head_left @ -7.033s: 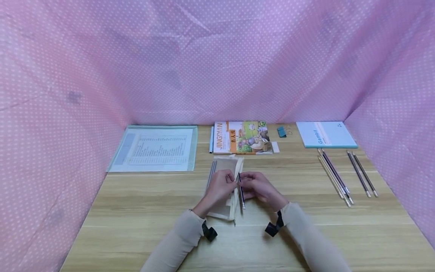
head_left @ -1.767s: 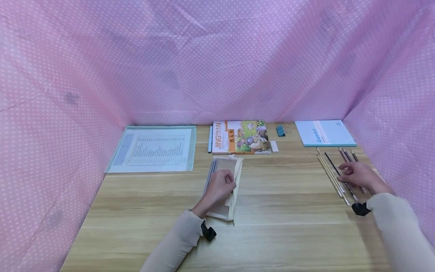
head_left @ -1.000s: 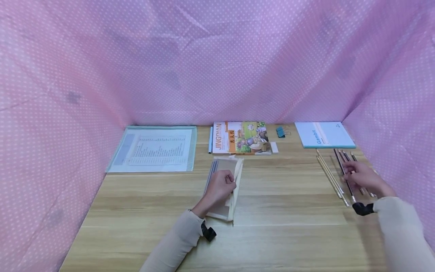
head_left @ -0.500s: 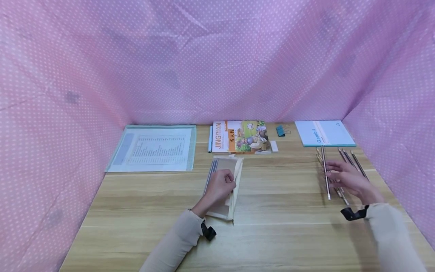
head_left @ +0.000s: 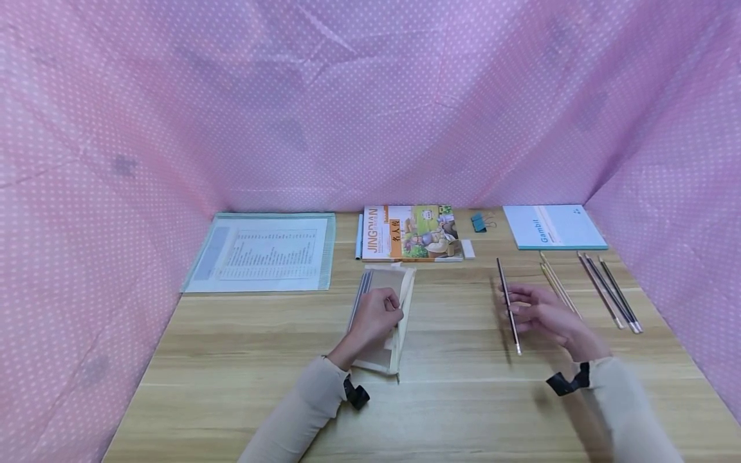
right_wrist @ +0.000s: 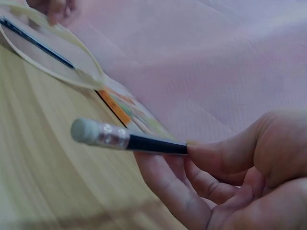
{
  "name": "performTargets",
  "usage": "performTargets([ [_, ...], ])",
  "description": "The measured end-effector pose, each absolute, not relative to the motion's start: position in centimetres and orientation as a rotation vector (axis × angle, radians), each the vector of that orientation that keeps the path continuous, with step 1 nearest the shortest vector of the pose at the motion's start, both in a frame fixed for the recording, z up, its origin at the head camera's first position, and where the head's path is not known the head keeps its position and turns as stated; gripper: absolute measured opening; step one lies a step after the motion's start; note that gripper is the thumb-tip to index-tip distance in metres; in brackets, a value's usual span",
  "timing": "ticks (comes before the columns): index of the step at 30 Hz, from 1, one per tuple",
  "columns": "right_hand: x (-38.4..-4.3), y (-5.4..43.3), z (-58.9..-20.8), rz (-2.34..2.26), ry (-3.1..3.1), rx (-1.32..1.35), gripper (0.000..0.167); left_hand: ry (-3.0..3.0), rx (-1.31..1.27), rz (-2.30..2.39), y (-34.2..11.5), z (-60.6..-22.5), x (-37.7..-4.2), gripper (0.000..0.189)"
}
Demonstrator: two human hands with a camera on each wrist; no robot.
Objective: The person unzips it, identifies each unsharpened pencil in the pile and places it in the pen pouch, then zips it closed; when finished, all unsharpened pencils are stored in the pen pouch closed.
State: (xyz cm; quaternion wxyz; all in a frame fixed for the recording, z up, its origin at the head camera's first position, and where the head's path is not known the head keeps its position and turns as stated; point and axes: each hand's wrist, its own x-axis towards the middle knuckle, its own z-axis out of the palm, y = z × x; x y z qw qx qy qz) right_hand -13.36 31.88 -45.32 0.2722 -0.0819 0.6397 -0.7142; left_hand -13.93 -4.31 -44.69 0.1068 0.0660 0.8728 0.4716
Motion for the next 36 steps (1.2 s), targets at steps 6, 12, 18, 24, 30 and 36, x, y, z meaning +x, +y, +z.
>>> performTargets([
  [6, -13.1, 28.1, -45.9, -1.814, 1.708, -0.239, 0.059, 2.575, 0.202, 1.396, -4.3, -44.7, -13.8, 0.007],
  [12, -13.2, 24.1, -46.7, -1.732, 1.658, -0.246, 0.063, 2.572, 0.216, 1.421, -4.3, -44.8, -13.8, 0.006],
  [18, -13.8, 20.7, -47.0, -1.662, 1.653, -0.197, 0.058, 2.573, 0.218, 1.404, -4.3, -44.8, -13.9, 0.006],
  [24, -14.5, 17.5, -47.3, -1.714, 1.649, -0.126, 0.057, 2.59, 0.234, 1.406, -4.4, -44.9, -14.0, 0.006],
  [30, -14.5, 14.4, -47.6, -1.838, 1.705, 0.043, 0.053, 2.613, 0.251, 1.398, -4.3, -44.7, -13.9, 0.006],
  [36, -14.2, 11.8, -47.5, -1.898, 1.796, 0.172, 0.049, 2.558, 0.211, 1.413, -4.3, -44.7, -13.9, 0.005],
])
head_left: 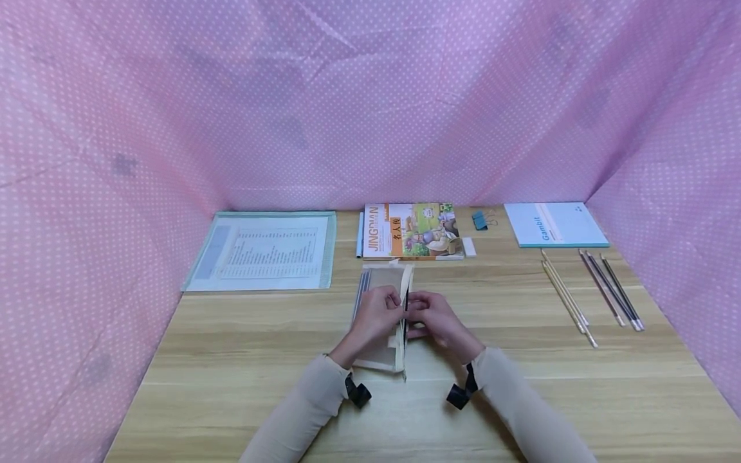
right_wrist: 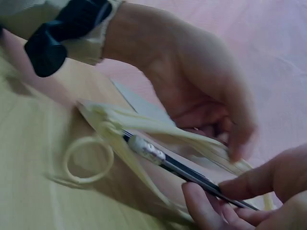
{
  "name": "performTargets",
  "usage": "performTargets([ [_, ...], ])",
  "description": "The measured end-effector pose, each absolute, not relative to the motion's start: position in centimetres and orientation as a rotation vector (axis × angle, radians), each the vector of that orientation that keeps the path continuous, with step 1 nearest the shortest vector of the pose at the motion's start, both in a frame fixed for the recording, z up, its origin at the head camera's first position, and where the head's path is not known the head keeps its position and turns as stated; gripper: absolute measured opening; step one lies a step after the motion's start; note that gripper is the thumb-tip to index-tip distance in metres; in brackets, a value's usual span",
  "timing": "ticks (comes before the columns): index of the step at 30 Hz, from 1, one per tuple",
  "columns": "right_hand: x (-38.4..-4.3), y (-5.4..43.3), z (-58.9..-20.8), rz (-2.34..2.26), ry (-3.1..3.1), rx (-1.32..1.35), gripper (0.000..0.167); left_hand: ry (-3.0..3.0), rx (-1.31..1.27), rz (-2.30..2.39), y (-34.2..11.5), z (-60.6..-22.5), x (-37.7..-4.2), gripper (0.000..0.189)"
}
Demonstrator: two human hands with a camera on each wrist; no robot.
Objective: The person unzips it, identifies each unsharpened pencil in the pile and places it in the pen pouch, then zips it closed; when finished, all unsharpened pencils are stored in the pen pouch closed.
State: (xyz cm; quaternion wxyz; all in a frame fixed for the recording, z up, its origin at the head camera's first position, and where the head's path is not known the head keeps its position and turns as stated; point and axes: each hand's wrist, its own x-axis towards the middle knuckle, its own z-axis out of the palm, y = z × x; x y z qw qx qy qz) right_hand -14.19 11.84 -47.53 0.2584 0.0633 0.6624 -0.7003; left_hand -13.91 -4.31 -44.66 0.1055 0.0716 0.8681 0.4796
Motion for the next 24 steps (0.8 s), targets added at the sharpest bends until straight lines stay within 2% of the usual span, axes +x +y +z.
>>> performTargets([
  [8, -13.8, 10.8, -47.4, -1.791, 1.92, 0.239, 0.043, 2.554, 0.209, 1.419, -4.3, -44.6, -14.0, 0.011],
  [13, -13.5, 11.3, -46.9, -1.762, 1.902, 0.228, 0.04, 2.551, 0.207, 1.412, -4.3, -44.5, -13.9, 0.008],
  [24, -13.4, 17.6, -44.7, -1.698, 2.028, 0.17, 0.048, 2.567, 0.236, 1.418, -4.4, -44.5, -13.9, 0.005],
])
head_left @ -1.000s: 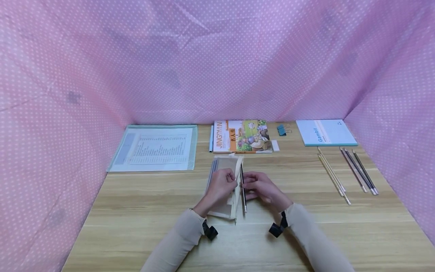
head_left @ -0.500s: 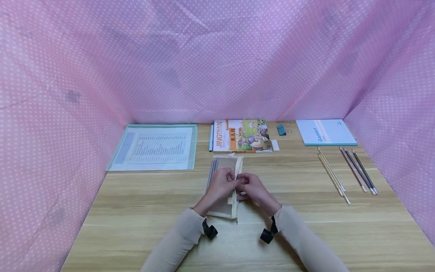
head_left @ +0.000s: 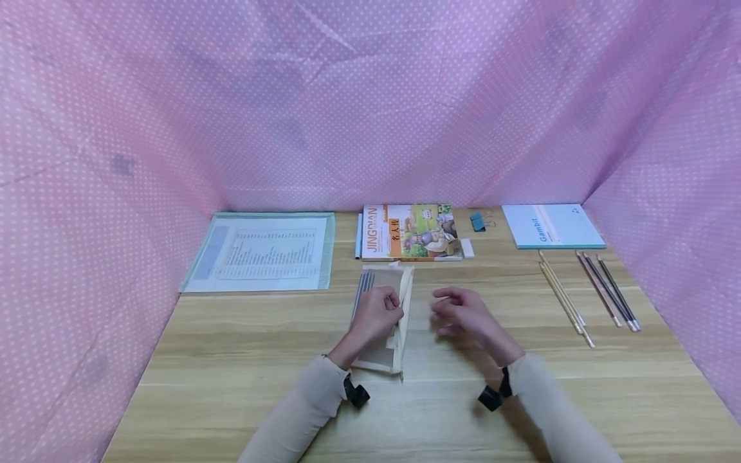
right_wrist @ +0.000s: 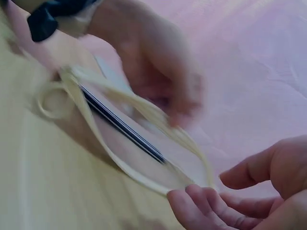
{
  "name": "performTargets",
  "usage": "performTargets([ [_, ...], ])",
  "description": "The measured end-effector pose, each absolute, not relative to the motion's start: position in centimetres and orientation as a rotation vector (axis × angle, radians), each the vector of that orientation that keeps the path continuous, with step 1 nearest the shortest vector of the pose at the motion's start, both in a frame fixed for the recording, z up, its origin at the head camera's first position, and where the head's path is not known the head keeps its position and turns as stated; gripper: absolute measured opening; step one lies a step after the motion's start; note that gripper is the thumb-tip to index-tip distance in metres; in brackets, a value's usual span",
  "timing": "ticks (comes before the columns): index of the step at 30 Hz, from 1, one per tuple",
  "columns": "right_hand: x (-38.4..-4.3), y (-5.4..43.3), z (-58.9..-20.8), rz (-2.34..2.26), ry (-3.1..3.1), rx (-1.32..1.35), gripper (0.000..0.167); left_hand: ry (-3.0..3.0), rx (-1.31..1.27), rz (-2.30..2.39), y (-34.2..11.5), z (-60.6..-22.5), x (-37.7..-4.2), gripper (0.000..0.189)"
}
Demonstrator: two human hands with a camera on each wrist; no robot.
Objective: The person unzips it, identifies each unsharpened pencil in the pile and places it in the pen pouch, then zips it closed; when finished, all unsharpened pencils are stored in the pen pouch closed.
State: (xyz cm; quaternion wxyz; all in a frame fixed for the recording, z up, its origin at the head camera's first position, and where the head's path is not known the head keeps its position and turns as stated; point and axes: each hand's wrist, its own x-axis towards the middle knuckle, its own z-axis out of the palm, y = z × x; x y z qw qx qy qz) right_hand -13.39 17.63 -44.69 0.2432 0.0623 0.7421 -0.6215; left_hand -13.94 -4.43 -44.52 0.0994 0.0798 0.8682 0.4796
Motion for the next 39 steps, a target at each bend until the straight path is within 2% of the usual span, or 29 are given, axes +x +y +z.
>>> performTargets([
  [10, -12.9, 27.5, -42.5, -1.724, 2.17, 0.086, 0.055, 2.559, 0.23, 1.42, -4.3, -44.7, -13.9, 0.005],
  [17, -13.2, 34.8, -42.0, -1.607, 2.442, 0.093, 0.04, 2.545, 0.199, 1.411, -4.3, -44.7, -13.8, 0.006],
  [22, -13.6, 39.1, -42.3, -1.432, 2.604, 0.142, 0.049, 2.557, 0.197, 1.404, -4.2, -44.6, -13.8, 0.007],
  [31, -14.1, 41.9, -44.7, -1.005, 2.728, 0.219, 0.05, 2.556, 0.223, 1.421, -4.3, -44.9, -13.7, 0.006],
  [39, -14.1, 41.8, -45.5, -0.903, 2.797, 0.196, 0.046, 2.541, 0.217, 1.431, -4.3, -44.9, -13.8, 0.006],
])
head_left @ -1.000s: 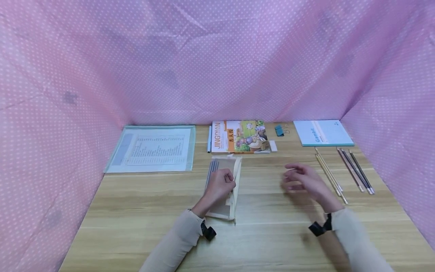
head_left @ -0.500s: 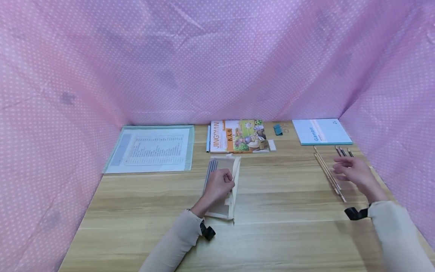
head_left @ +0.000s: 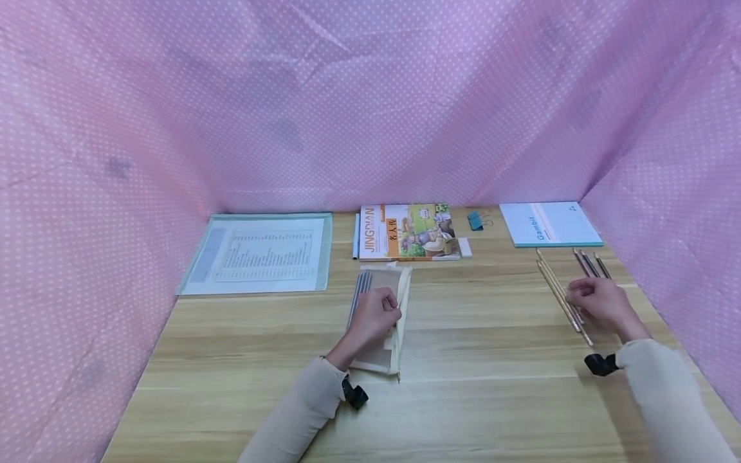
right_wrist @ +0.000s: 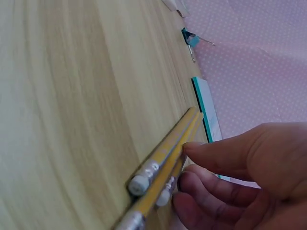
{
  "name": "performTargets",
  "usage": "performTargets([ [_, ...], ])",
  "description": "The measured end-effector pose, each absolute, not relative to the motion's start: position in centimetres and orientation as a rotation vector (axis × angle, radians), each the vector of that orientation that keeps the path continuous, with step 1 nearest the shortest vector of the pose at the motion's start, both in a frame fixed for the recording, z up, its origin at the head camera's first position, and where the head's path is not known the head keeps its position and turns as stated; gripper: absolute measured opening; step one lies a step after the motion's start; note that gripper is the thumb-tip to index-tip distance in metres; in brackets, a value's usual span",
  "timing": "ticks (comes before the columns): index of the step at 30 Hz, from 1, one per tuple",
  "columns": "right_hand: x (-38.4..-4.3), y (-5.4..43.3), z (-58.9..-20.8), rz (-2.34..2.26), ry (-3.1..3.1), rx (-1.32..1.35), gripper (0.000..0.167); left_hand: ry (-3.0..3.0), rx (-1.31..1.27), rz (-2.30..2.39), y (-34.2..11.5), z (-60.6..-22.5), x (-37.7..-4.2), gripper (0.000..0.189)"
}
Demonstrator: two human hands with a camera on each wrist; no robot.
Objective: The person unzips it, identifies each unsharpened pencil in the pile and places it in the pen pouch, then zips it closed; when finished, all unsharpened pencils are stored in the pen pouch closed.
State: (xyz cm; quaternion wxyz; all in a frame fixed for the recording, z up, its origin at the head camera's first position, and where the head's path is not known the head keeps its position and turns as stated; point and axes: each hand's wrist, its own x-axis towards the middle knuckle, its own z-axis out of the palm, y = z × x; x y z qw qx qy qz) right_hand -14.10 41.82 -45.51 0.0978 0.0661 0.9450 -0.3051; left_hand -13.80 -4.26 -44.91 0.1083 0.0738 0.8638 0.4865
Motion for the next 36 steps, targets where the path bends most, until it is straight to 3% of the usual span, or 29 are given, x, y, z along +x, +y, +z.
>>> performTargets([
  [15, -14.2, 42.0, -45.6, -0.989, 2.713, 0.199, 0.04, 2.512, 0.206, 1.435, -4.3, -44.8, -13.8, 0.006],
  [36, -13.8, 44.3, -45.6, -0.635, 2.976, 0.166, 0.03, 2.54, 0.216, 1.425, -4.4, -44.8, -13.8, 0.006],
])
